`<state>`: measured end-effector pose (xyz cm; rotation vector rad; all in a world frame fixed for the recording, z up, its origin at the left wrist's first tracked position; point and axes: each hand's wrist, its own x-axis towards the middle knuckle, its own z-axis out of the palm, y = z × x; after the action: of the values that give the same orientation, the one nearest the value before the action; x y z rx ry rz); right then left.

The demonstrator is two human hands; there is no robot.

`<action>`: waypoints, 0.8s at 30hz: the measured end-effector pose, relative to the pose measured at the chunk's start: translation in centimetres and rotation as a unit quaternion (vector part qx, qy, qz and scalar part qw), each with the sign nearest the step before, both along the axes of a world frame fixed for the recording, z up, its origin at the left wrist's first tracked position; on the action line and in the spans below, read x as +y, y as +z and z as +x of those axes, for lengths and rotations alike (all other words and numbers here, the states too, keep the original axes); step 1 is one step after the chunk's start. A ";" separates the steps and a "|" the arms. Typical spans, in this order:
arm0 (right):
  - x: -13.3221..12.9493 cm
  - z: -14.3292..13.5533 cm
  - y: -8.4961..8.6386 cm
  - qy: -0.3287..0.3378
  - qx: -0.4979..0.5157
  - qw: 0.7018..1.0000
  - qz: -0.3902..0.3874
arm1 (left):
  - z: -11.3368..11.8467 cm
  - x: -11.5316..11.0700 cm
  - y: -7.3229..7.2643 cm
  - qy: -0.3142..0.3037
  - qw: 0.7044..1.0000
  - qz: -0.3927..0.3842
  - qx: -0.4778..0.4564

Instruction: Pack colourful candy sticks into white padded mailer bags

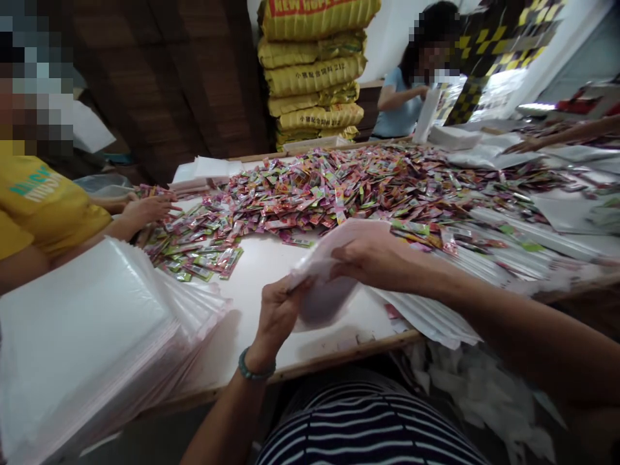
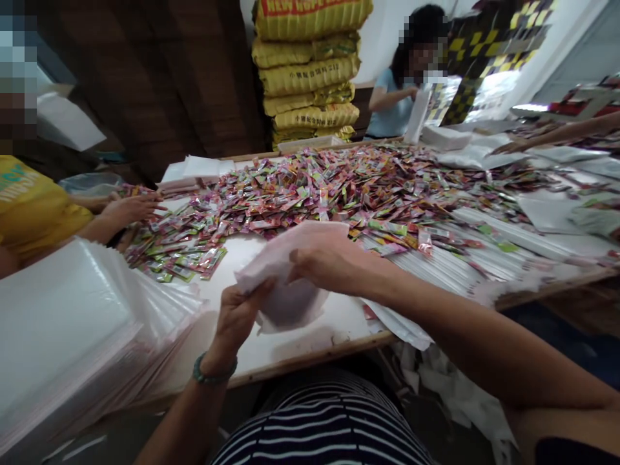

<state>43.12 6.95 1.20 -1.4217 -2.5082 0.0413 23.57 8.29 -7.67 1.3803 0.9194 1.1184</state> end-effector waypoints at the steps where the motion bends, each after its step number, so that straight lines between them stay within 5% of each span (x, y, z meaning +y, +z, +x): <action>1: -0.1 0.2 0.4 -0.012 -0.008 1.000 0.015 | 0.0 -0.5 0.2 0.018 0.999 -0.034 -0.019; 3: 0.0 0.2 -0.2 -0.025 -0.028 0.999 0.019 | -0.1 -1.3 -0.3 0.025 0.993 -0.104 -0.044; 6: 1.1 -0.2 -4.3 -0.037 -0.052 0.998 -0.021 | -0.4 -1.6 -2.9 0.013 0.980 -0.188 -0.067; 9: 2.2 -0.6 -9.1 -0.065 -0.051 0.995 -0.056 | -0.7 -0.8 -5.5 0.013 0.976 -0.200 -0.086; 11: 2.6 -1.0 -10.7 -0.070 0.001 0.997 -0.023 | -0.9 -0.1 -6.1 0.005 0.980 -0.178 -0.092; 16: 3.1 -3.5 -9.6 -0.014 0.054 0.993 0.101 | -0.5 0.7 -5.0 0.009 0.992 -0.108 -0.067; 19: 4.0 -5.2 -9.2 0.001 0.039 0.996 0.082 | -0.3 0.6 -4.6 0.024 0.994 -0.094 -0.055; 21: 4.7 -5.4 -9.3 -0.034 0.130 0.988 0.070 | -0.3 0.5 -4.6 0.018 0.991 -0.113 -0.065; 24: 4.3 -3.3 -8.5 -0.122 0.418 0.898 0.059 | -0.4 0.3 -4.5 -0.004 0.986 -0.148 -0.080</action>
<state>39.86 11.28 -7.29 -1.2813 -1.5966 0.3630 23.17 8.55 -12.19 1.0365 0.9194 1.0246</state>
